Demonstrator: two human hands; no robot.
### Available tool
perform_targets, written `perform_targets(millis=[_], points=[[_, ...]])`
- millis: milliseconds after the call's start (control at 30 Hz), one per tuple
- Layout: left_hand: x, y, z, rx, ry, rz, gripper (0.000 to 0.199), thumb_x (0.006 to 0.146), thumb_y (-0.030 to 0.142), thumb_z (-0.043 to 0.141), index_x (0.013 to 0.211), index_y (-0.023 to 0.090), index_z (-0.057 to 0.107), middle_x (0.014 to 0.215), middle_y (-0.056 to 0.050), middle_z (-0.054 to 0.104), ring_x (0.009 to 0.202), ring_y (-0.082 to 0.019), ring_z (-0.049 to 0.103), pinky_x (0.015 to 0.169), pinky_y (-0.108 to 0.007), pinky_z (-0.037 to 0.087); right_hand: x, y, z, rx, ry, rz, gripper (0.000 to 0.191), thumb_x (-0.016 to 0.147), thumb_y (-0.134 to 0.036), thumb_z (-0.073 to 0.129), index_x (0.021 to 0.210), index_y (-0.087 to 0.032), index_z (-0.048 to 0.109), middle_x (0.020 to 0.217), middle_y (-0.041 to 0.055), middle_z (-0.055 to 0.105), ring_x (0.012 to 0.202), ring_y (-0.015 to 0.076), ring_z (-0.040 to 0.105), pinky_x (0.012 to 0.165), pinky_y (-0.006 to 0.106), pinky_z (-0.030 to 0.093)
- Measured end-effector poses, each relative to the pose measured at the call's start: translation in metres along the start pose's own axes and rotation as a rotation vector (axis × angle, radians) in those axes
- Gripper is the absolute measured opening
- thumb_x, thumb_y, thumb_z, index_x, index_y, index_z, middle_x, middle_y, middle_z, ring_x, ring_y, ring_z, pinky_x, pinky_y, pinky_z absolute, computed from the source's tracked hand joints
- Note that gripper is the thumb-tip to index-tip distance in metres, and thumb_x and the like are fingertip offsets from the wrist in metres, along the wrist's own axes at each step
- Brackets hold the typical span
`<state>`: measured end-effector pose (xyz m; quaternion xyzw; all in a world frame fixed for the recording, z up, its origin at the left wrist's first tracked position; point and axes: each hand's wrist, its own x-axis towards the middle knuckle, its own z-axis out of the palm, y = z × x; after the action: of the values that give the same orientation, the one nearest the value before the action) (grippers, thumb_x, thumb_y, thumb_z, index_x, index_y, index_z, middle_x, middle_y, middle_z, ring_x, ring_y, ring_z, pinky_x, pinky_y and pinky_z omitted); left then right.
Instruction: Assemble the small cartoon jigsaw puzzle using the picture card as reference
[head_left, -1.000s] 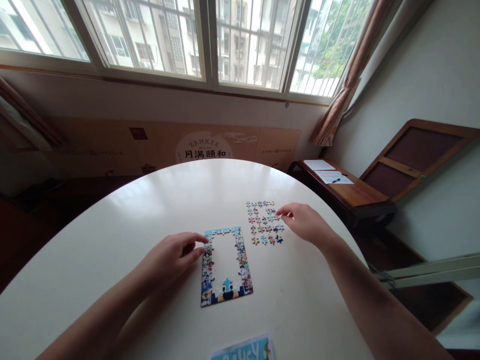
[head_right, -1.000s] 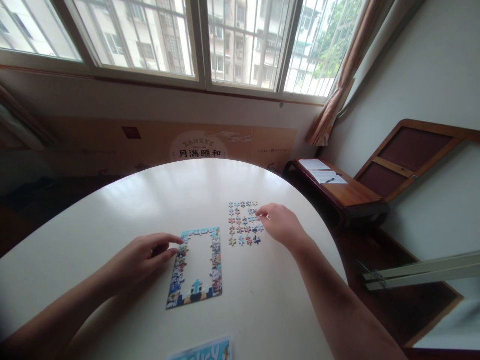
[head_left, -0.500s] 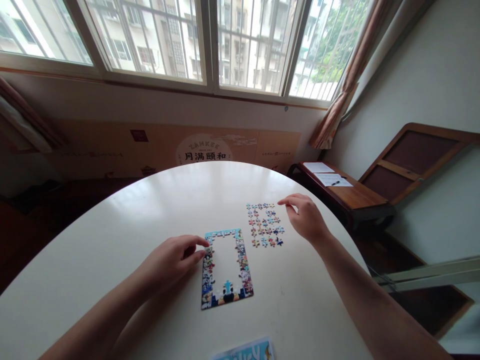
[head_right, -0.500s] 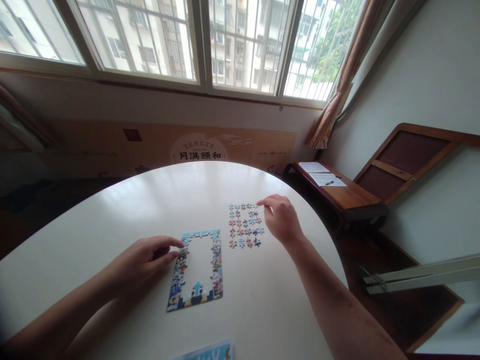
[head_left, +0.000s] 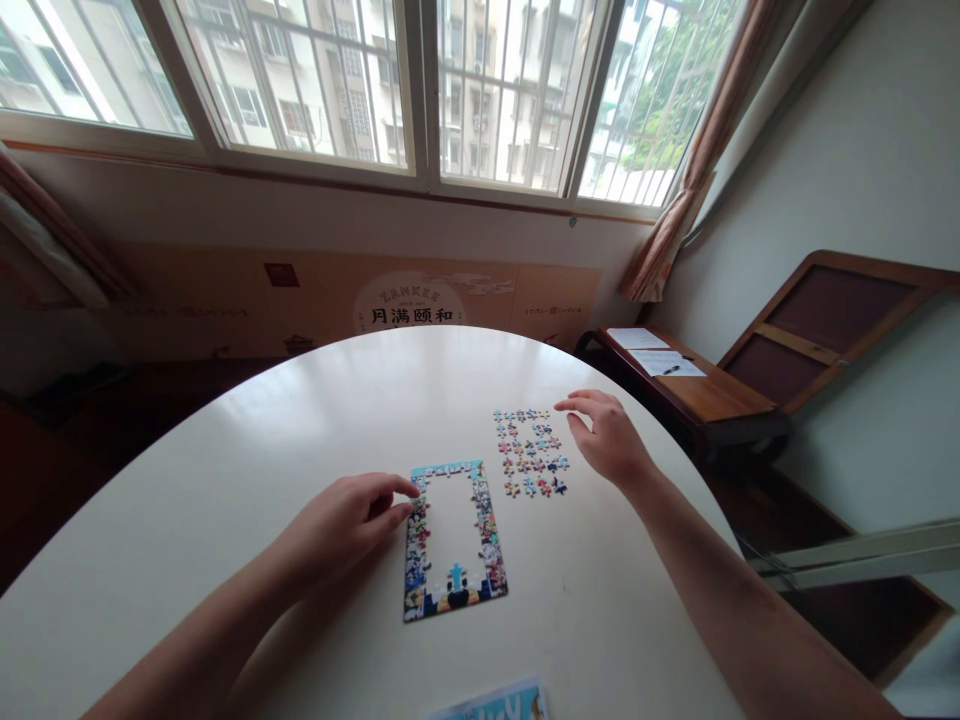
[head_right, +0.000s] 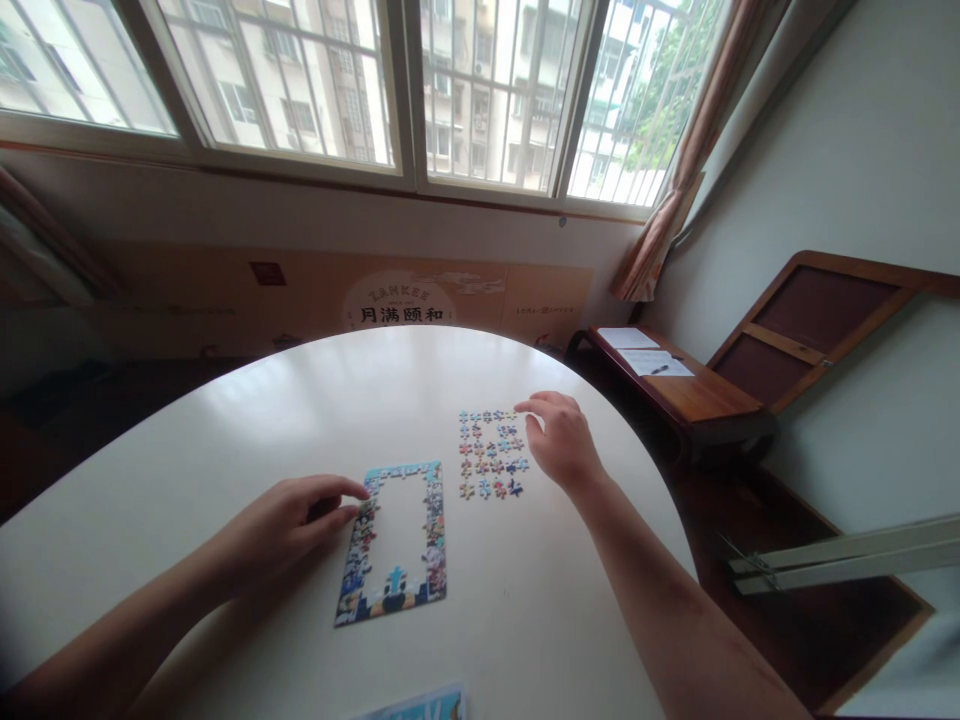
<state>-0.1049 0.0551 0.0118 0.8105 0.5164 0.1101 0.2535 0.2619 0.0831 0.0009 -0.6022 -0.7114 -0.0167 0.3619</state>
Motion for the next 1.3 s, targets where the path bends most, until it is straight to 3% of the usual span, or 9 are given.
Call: perform_targets(millis=[300,433,600,1000,1300], points=[[0.001,-0.002,0.0,-0.015,-0.013,-0.007,0.037,0.092,0.047,0.05,0.11,0.027,0.075,0.11,-0.007,0.074,0.091,-0.024,0.067,0.077,-0.032,0.05,-0.004,-0.018,-0.015,-0.131,-0.311,0.126,0.024,0.09,-0.023,0.061,0.105,-0.024,0.079,0.148,0.0141,0.052,0.145,0.0318,0.039,0.118,0.051,0.031],[0.001,-0.003,0.001,-0.004,-0.012,-0.002,0.037,0.092,0.047,0.05,0.11,0.027,0.075,0.109,-0.008,0.075,0.089,-0.024,0.066,0.076,-0.032,0.05,-0.006,-0.026,-0.021,-0.18,-0.43,0.157,0.02,0.09,-0.024,0.062,0.1,-0.025,0.08,0.154,0.0112,0.048,0.152,0.0331,0.027,0.12,0.053,0.024],[0.001,-0.003,0.001,-0.004,-0.002,0.0,0.035,0.091,0.045,0.051,0.108,0.027,0.076,0.108,-0.007,0.075,0.086,-0.022,0.066,0.074,-0.031,0.05,-0.007,-0.022,-0.017,-0.182,-0.531,0.208,0.018,0.088,-0.025,0.068,0.1,-0.026,0.081,0.157,0.0104,0.045,0.154,0.0347,0.021,0.121,0.055,0.02],[0.001,-0.001,0.001,0.01,-0.001,0.001,0.035,0.091,0.045,0.05,0.108,0.027,0.076,0.103,-0.006,0.076,0.085,-0.023,0.067,0.074,-0.031,0.05,-0.009,-0.029,-0.019,-0.207,-0.586,0.224,0.023,0.089,-0.029,0.066,0.108,-0.025,0.079,0.16,0.0136,0.04,0.154,0.0334,0.02,0.121,0.052,0.02],[0.001,-0.003,0.0,-0.006,-0.006,0.01,0.035,0.09,0.045,0.051,0.108,0.028,0.076,0.107,-0.007,0.076,0.089,-0.023,0.067,0.076,-0.032,0.051,-0.009,-0.028,-0.016,-0.18,-0.497,0.169,0.019,0.089,-0.028,0.066,0.101,-0.025,0.08,0.155,0.0113,0.048,0.152,0.0336,0.028,0.12,0.052,0.025]])
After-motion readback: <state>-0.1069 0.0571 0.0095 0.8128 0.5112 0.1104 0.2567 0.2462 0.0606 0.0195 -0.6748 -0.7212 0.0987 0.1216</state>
